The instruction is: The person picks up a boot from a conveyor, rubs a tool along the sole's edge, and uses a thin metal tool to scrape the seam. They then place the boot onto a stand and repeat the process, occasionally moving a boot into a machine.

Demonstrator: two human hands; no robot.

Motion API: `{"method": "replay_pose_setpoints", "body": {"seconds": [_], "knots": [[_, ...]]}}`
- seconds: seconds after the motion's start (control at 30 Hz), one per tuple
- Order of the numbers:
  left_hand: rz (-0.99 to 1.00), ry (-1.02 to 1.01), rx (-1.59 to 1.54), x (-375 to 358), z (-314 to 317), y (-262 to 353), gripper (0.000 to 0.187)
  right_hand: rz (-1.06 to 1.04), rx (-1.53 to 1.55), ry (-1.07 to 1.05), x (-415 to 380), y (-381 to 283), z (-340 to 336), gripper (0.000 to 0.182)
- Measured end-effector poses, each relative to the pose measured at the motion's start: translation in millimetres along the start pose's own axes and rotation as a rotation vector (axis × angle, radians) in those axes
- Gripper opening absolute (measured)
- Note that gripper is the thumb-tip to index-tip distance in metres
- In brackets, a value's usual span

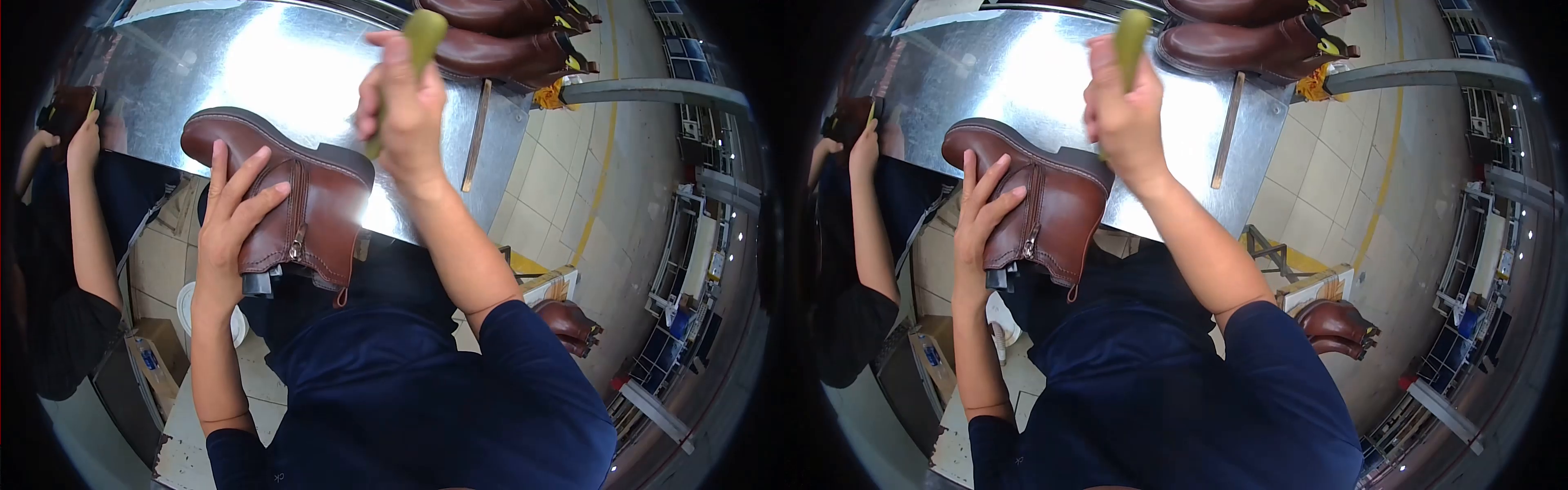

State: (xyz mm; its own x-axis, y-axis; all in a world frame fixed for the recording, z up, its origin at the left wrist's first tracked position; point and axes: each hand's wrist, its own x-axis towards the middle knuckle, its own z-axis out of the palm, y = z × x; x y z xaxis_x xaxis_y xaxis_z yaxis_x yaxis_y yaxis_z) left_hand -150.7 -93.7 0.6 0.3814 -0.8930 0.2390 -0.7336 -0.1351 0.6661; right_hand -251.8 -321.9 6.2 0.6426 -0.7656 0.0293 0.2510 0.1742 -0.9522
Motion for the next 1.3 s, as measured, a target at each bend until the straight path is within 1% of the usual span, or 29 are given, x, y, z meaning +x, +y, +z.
{"method": "replay_pose_setpoints", "body": {"seconds": [0.03,0.07,0.13,0.23,0.33,0.37,0.47,0.53,0.6,0.63,0.67,0.73,0.8,0.83,0.93,0.97,1.0,1.07,1.13,1.17,1.23,1.27,1.3], "knots": [[0.004,0.003,-0.010,0,-1,1,0.036,-0.004,-0.104,0.052,-1,-1,-13,0.061],[-0.002,0.003,-0.020,0,-1,2,0.036,0.016,-0.159,0.083,-4,6,-28,0.056],[-0.003,0.004,-0.044,3,0,5,0.037,-0.024,-0.440,0.162,-5,29,-58,0.044],[0.020,0.003,-0.048,4,0,2,0.039,-0.158,-0.734,0.216,-22,42,-76,0.039],[0.008,0.003,-0.048,3,1,5,0.039,-0.014,-0.444,0.185,-28,33,-77,0.037],[0.000,0.005,-0.045,3,1,6,0.039,0.085,-0.262,0.154,-31,20,-72,0.038],[0.019,0.030,-0.042,2,3,8,0.038,0.153,0.178,0.043,-27,1,-55,0.036],[0.014,0.023,-0.020,2,3,8,0.037,0.144,0.245,-0.042,-24,-6,-41,0.039],[0.006,0.021,-0.010,4,3,7,0.037,0.143,0.258,-0.090,-23,-2,-27,0.038],[-0.001,0.017,-0.011,4,3,7,0.037,0.153,0.199,-0.094,-21,-1,-22,0.038],[-0.008,0.013,-0.013,4,3,5,0.036,0.159,0.113,-0.085,-19,-1,-21,0.034],[-0.008,0.008,-0.018,3,3,3,0.036,0.060,-0.291,0.074,-11,11,-28,0.035],[-0.006,0.015,-0.020,4,3,1,0.036,-0.356,-0.814,0.203,-2,41,-53,0.037],[-0.008,0.010,-0.026,3,2,1,0.036,-0.307,-0.915,0.196,-5,45,-62,0.043],[-0.004,0.002,-0.011,7,3,5,0.039,-0.386,-1.165,0.139,-20,50,-76,0.050],[0.003,0.006,0.005,8,4,4,0.039,-0.392,-1.187,0.121,-23,53,-79,0.054],[0.006,0.012,0.021,8,5,4,0.040,-0.456,-1.197,0.145,-24,51,-80,0.046],[0.000,0.002,-0.008,10,5,4,0.039,-0.567,-1.168,0.169,-24,52,-92,0.038],[-0.022,-0.008,-0.069,8,1,6,0.037,-0.580,-1.225,0.292,-28,44,-115,0.037],[-0.008,-0.008,-0.047,8,2,4,0.035,-0.597,-1.266,0.379,-28,39,-131,0.037],[0.012,-0.010,-0.047,10,1,8,0.035,-0.308,-1.439,0.491,-34,24,-148,0.036],[0.020,-0.011,-0.046,10,0,8,0.035,-0.237,-1.486,0.467,-37,21,-156,0.036],[-0.022,-0.034,-0.105,8,0,2,0.036,-0.173,-1.526,0.444,-38,22,-164,0.035]]}}
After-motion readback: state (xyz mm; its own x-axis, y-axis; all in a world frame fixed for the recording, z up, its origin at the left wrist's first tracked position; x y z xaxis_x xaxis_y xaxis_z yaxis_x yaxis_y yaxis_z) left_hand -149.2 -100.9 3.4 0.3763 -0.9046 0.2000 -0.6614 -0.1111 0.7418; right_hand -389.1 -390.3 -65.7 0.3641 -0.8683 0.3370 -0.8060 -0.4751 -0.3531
